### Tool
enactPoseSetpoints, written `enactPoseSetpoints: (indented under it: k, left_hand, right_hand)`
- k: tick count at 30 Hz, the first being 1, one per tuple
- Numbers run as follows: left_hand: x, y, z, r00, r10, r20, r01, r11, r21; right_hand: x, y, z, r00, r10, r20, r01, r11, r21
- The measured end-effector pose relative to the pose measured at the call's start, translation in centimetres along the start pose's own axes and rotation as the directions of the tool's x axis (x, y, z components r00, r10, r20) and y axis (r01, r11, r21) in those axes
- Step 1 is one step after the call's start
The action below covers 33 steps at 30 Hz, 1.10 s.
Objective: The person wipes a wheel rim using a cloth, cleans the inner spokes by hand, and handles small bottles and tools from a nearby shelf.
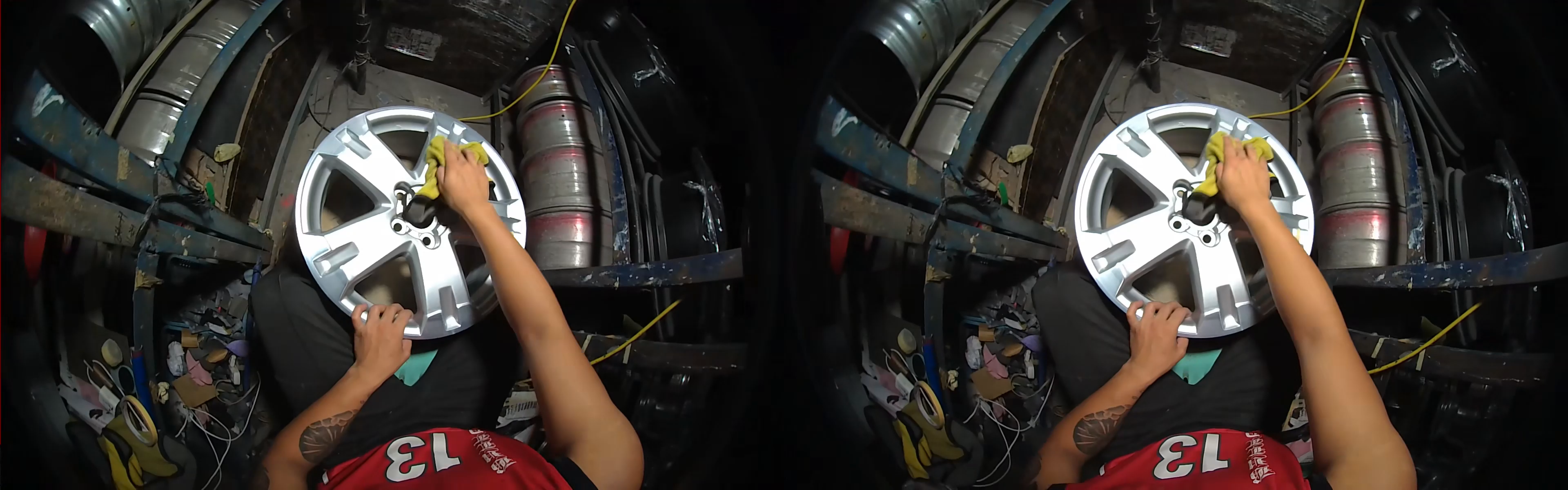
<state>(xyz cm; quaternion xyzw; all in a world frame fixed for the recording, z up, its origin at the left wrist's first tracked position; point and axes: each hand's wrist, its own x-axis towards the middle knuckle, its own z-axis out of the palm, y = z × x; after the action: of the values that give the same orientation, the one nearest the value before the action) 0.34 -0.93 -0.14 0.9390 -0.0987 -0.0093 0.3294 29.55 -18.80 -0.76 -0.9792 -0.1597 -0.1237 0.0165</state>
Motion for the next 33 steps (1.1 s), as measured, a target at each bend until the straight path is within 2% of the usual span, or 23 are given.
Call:
enactPoseSetpoints:
  k: [3,8,11,12,15,17,19,21,23,25,26,27,29,30,31,33]
  left_hand:
    - [0.0,0.1,0.2,1.0,0.01,0.0,-0.01,1.0,-0.005]
    - [0.0,0.0,0.4,1.0,0.0,-0.015,0.0,1.0,-0.026]
    - [-0.2,-0.1,0.4,1.0,-0.007,-0.011,0.007,1.0,-0.016]
    - [-0.1,-0.1,0.4,1.0,-0.002,-0.006,0.001,1.0,-0.012]
    - [0.0,0.0,0.3,1.0,-0.012,0.0,0.012,1.0,-0.007]
    - [0.0,0.1,0.2,1.0,-0.014,-0.004,0.014,1.0,-0.005]
    - [0.2,0.1,0.3,1.0,-0.017,0.01,0.017,1.0,0.013]
    - [0.1,0.2,0.4,0.999,-0.028,0.029,0.027,0.998,0.052]
    - [0.2,0.1,0.1,0.997,-0.034,0.063,0.032,0.999,0.035]
    - [0.2,0.2,-0.3,0.992,-0.041,0.115,0.041,0.999,-0.001]
    - [0.0,0.2,-0.7,0.991,-0.032,0.132,0.031,0.999,0.01]
    - [-0.1,-0.1,-1.1,0.994,0.032,0.107,-0.018,0.991,-0.136]
    - [0.1,-0.4,-1.7,0.989,0.15,0.022,-0.128,0.904,-0.408]
    - [0.0,-0.2,-1.3,0.986,0.166,0.025,-0.143,0.908,-0.393]
    - [-0.3,-0.1,-0.3,0.96,0.26,0.1,-0.184,0.861,-0.473]
    - [-1.8,0.8,1.2,0.866,0.44,0.239,-0.198,0.739,-0.644]
  right_hand:
    - [3.0,0.7,0.8,0.978,0.207,0.037,-0.209,0.978,0.029]
    - [5.0,-0.3,2.4,0.964,0.266,-0.02,-0.266,0.963,0.04]
    - [6.6,0.0,3.3,0.901,0.389,-0.19,-0.315,0.891,0.328]
    - [7.5,-0.5,3.8,0.903,0.387,-0.186,-0.312,0.889,0.335]
    - [10.2,-2.4,3.2,0.913,0.407,-0.001,-0.389,0.874,0.29]
    - [12.4,-4.7,4.0,0.943,0.312,0.111,-0.332,0.894,0.3]
    - [12.9,-9.8,1.6,0.934,0.262,0.242,-0.333,0.883,0.332]
    - [12.6,-13.5,2.5,0.973,0.1,0.21,-0.178,0.9,0.398]
    - [10.7,-16.8,0.9,0.972,-0.044,0.231,-0.044,0.93,0.365]
    - [7.6,-19.4,-0.2,0.957,-0.19,0.221,0.095,0.919,0.382]
    - [5.3,-21.0,-0.6,0.959,-0.211,0.188,0.106,0.885,0.454]
    - [2.9,-22.4,-0.6,0.962,-0.231,0.144,0.124,0.843,0.523]
    - [-2.3,-24.0,-0.3,0.95,-0.297,-0.1,0.307,0.814,0.493]
    - [-3.7,-23.9,-2.0,0.922,-0.383,-0.049,0.361,0.811,0.46]
    - [-4.9,-23.4,-3.5,0.889,-0.458,0.011,0.41,0.805,0.429]
    - [-7.7,-22.3,-4.6,0.879,-0.475,0.043,0.401,0.783,0.475]
